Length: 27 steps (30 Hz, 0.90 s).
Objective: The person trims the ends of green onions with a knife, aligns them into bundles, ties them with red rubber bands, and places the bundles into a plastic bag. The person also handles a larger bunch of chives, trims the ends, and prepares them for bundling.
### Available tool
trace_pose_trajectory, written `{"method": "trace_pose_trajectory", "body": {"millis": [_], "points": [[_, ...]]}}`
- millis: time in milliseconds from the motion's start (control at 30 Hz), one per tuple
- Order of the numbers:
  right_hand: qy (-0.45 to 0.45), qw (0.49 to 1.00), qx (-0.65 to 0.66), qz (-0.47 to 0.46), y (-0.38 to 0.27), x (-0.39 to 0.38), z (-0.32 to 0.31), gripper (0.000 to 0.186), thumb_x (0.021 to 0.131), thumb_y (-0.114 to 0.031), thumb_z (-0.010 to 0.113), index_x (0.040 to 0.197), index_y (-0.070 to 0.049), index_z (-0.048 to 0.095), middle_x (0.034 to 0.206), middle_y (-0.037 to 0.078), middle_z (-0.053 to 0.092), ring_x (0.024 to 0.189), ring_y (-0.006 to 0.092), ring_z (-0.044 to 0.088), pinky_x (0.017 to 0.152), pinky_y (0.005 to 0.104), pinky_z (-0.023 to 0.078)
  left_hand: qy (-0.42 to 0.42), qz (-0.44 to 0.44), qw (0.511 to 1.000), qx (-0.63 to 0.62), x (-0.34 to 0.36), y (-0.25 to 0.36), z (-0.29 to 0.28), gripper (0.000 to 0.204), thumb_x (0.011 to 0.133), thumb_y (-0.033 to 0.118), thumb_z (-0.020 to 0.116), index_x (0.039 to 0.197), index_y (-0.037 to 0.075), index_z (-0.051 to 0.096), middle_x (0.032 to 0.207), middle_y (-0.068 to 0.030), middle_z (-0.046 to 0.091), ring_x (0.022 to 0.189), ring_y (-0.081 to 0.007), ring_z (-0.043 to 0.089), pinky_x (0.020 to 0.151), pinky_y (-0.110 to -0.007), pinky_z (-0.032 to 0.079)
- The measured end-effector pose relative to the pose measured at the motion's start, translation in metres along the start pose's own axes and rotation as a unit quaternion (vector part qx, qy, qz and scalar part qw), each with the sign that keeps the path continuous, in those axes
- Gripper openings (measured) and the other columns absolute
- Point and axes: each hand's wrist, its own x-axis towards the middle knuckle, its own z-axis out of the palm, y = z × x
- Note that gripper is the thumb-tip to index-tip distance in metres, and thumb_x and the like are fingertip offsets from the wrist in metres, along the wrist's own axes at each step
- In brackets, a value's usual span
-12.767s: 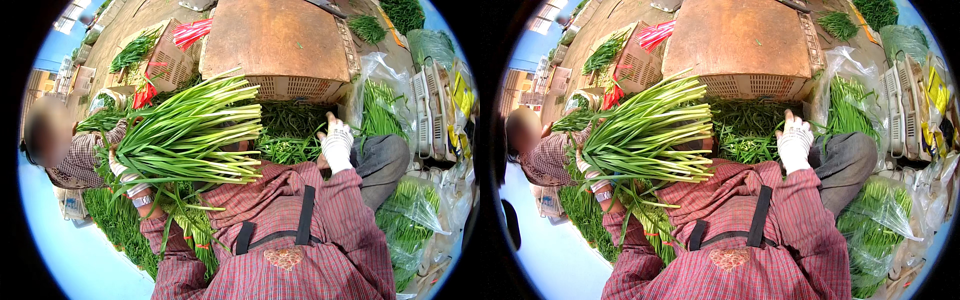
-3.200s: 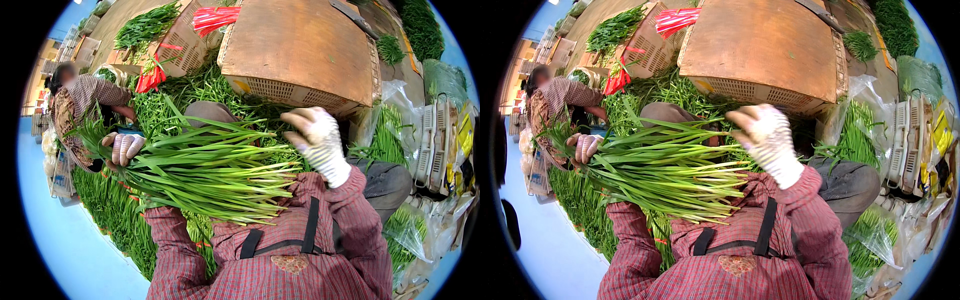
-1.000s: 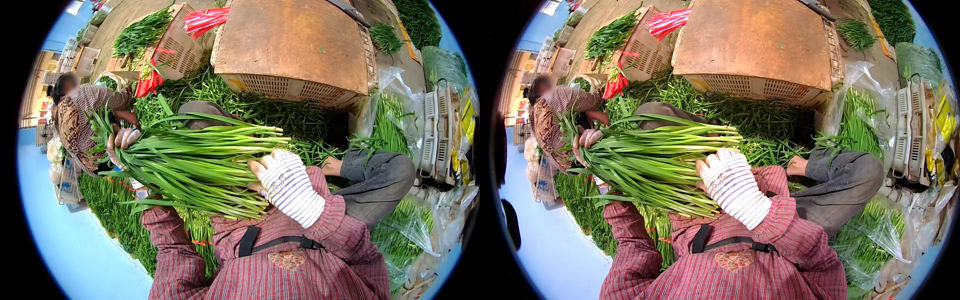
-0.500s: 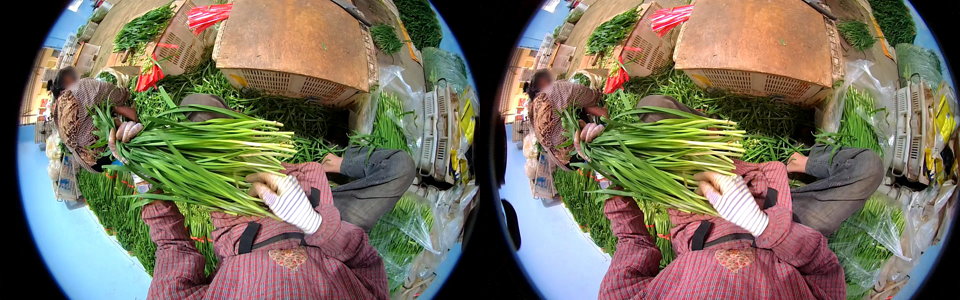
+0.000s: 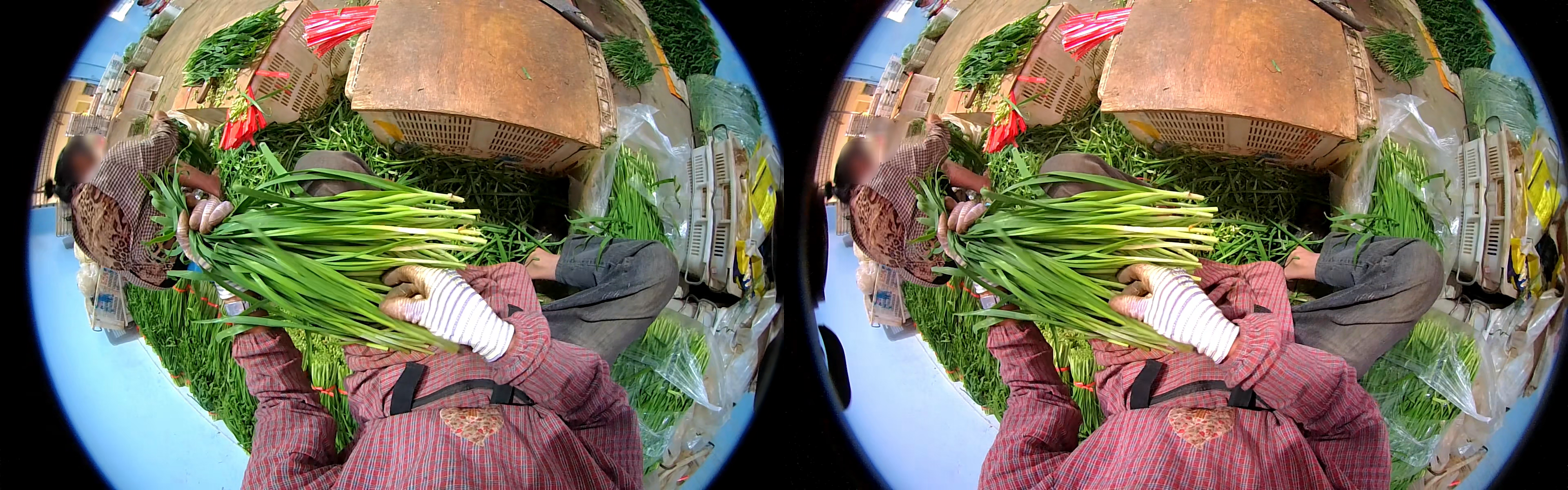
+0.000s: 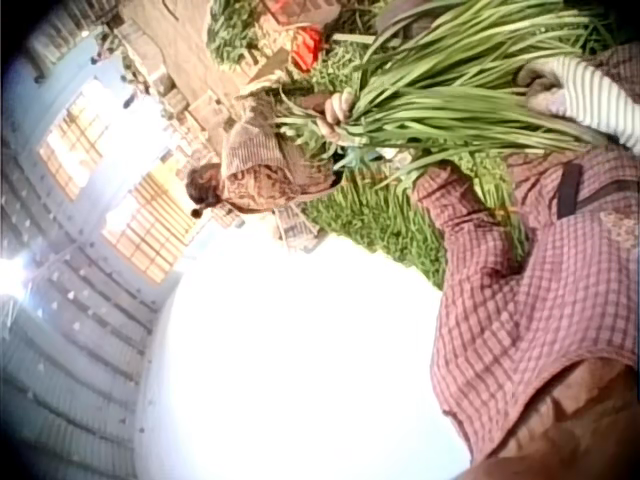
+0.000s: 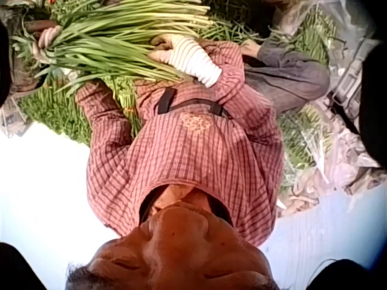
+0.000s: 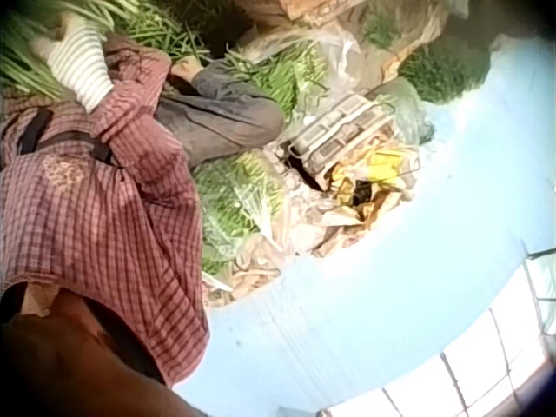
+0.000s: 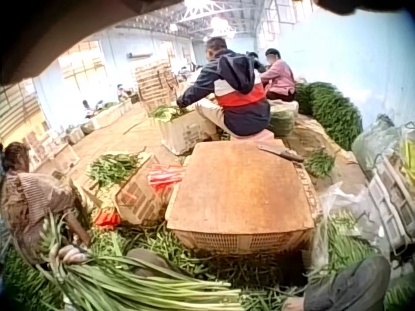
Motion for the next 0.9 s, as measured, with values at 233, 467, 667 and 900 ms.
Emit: {"method": "trace_pose_trajectory", "body": {"millis": [233, 467, 667, 900], "points": [[0.023, 0.96, 0.279, -0.011, 0.006, -0.002, 0.019, 0.049, 0.085, -0.017, 0.075, 0.124, 0.005, 0.056, 0.101, 0.008, 0.066, 0.088, 0.0149, 0.063, 0.081, 0.0297, 0.054, 0.005, -0.008, 1.0, 0.0, -0.001, 0.003, -0.008, 0.031, 0.096, 0.023, 0.053, 0.07, 0.014, 0.04, 0.065, 0.0034, 0.039, 0.062, -0.0092, 0.038, 0.071, -0.026, 0.037], [-0.029, 0.922, 0.381, 0.059, -0.028, -0.02, -0.01, 0.048, 0.089, -0.018, 0.07, 0.127, 0.006, 0.054, 0.108, 0.006, 0.064, 0.096, 0.0117, 0.061, 0.087, 0.0251, 0.05, 0.018, 0.009, 1.0, -0.019, -0.003, 0.002, -0.008, 0.029, 0.095, 0.021, 0.055, 0.071, 0.014, 0.04, 0.065, 0.0033, 0.038, 0.061, -0.009, 0.038, 0.073, -0.027, 0.038], [-0.039, 0.94, 0.339, 0.0, -0.015, -0.02, -0.031, 0.041, 0.093, -0.025, 0.067, 0.123, 0.001, 0.059, 0.107, 0.006, 0.066, 0.094, 0.012, 0.064, 0.085, 0.0277, 0.053, 0.044, 0.035, 0.998, -0.041, -0.004, -0.008, -0.002, 0.027, 0.096, 0.021, 0.054, 0.073, 0.014, 0.041, 0.066, 0.0044, 0.038, 0.062, -0.0097, 0.037, 0.072, -0.028, 0.037], [-0.076, 0.887, 0.454, 0.047, -0.018, -0.026, -0.031, 0.048, 0.094, -0.032, 0.066, 0.126, 0.001, 0.056, 0.107, 0.007, 0.068, 0.088, 0.012, 0.066, 0.072, 0.0248, 0.054, 0.079, 0.056, 0.995, 0.004, -0.008, 0.001, -0.014, 0.016, 0.096, 0.019, 0.053, 0.085, 0.009, 0.049, 0.071, 0.0053, 0.041, 0.063, -0.0083, 0.039, 0.073, -0.028, 0.038]]}}
